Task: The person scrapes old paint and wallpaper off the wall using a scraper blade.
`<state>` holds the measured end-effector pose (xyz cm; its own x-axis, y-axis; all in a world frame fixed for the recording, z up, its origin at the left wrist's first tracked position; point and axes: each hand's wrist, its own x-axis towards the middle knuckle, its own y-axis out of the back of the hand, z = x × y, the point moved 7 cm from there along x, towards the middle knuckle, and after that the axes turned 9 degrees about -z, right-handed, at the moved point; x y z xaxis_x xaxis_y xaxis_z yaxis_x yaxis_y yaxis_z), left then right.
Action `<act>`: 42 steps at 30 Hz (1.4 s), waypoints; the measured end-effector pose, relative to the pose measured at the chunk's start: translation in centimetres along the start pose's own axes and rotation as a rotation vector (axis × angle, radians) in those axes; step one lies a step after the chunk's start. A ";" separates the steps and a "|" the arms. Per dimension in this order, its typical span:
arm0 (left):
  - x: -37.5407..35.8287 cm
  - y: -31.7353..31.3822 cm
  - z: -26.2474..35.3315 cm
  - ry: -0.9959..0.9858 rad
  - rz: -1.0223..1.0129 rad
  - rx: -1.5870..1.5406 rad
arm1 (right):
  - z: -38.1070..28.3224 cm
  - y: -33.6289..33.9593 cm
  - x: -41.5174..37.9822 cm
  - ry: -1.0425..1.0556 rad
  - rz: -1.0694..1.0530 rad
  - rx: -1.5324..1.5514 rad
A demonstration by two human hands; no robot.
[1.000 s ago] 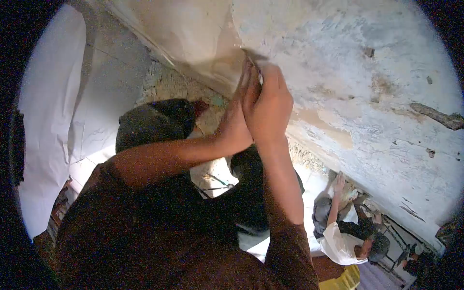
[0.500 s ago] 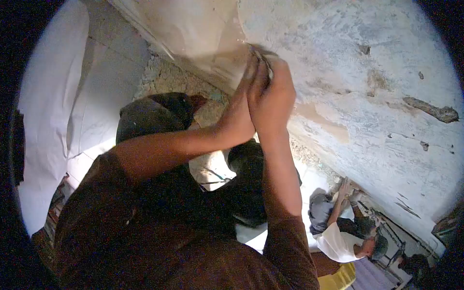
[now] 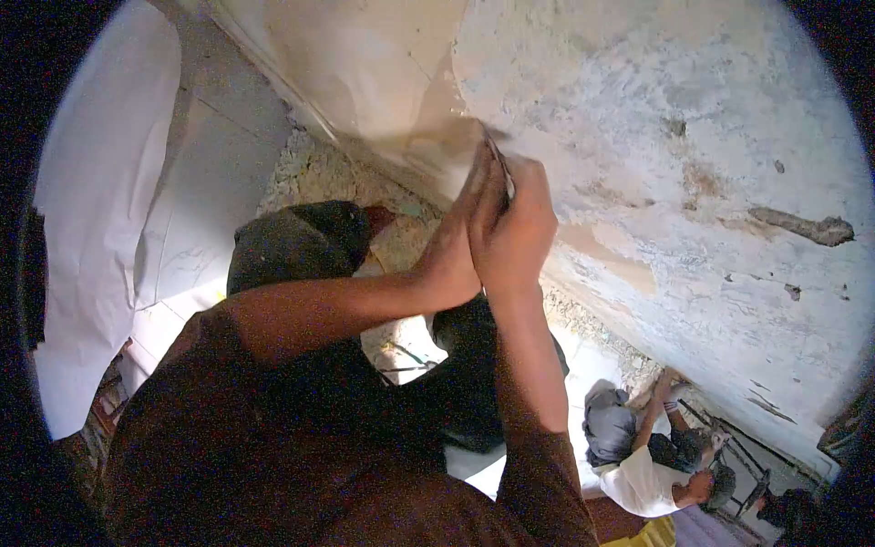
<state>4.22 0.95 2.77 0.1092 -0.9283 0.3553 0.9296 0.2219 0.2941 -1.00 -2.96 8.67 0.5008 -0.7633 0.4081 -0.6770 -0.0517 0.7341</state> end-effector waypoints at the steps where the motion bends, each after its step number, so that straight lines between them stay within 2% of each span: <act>1: 0.1 0.0 0.4 -0.007 -0.018 0.009 | 0.0 -0.2 0.3 0.011 0.004 -0.001; 3: 0.0 -0.2 -0.4 0.017 -0.018 0.030 | 1.1 -0.4 0.3 -0.089 -0.013 0.036; 6: 0.9 0.1 -0.5 -0.002 0.008 0.054 | 0.5 -0.1 0.4 -0.045 0.012 0.024; 7: 0.0 -0.2 -0.2 0.018 0.021 0.018 | 0.3 -0.2 0.3 0.056 0.009 0.023; 16: -0.2 0.1 -0.2 0.043 0.036 -0.056 | 0.7 -0.7 0.4 0.000 -0.034 0.012; 20: 0.0 0.0 -0.3 0.032 -0.001 0.040 | 0.5 -0.4 0.2 -0.040 -0.030 0.030; 22: 0.2 0.0 -0.1 -0.026 0.011 0.007 | 0.5 -0.1 0.4 0.029 0.050 -0.015; 24: -0.4 -0.3 0.3 0.025 0.028 -0.021 | 0.2 0.2 0.1 0.009 0.029 -0.013; 28: -0.2 -0.4 -0.6 0.018 0.016 -0.033 | 1.0 -0.4 0.3 0.016 0.021 0.020; 31: -0.3 -0.9 -0.5 -0.008 0.002 0.070 | 0.9 0.0 -0.1 0.012 0.016 -0.006; 34: 0.0 -0.5 -0.5 -0.006 0.043 0.027 | 0.9 -0.2 0.2 0.026 0.028 0.009; 40: -0.3 -0.8 -0.5 0.010 -0.013 0.001 | 1.0 0.3 -0.4 0.027 0.042 0.034; 42: -0.4 -0.5 0.4 -0.040 0.012 0.016 | 0.8 0.1 0.0 0.034 0.059 0.047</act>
<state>3.54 1.29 2.84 0.1060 -0.9128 0.3943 0.9224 0.2384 0.3039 -1.54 -3.49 8.27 0.4769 -0.7433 0.4691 -0.7304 -0.0382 0.6820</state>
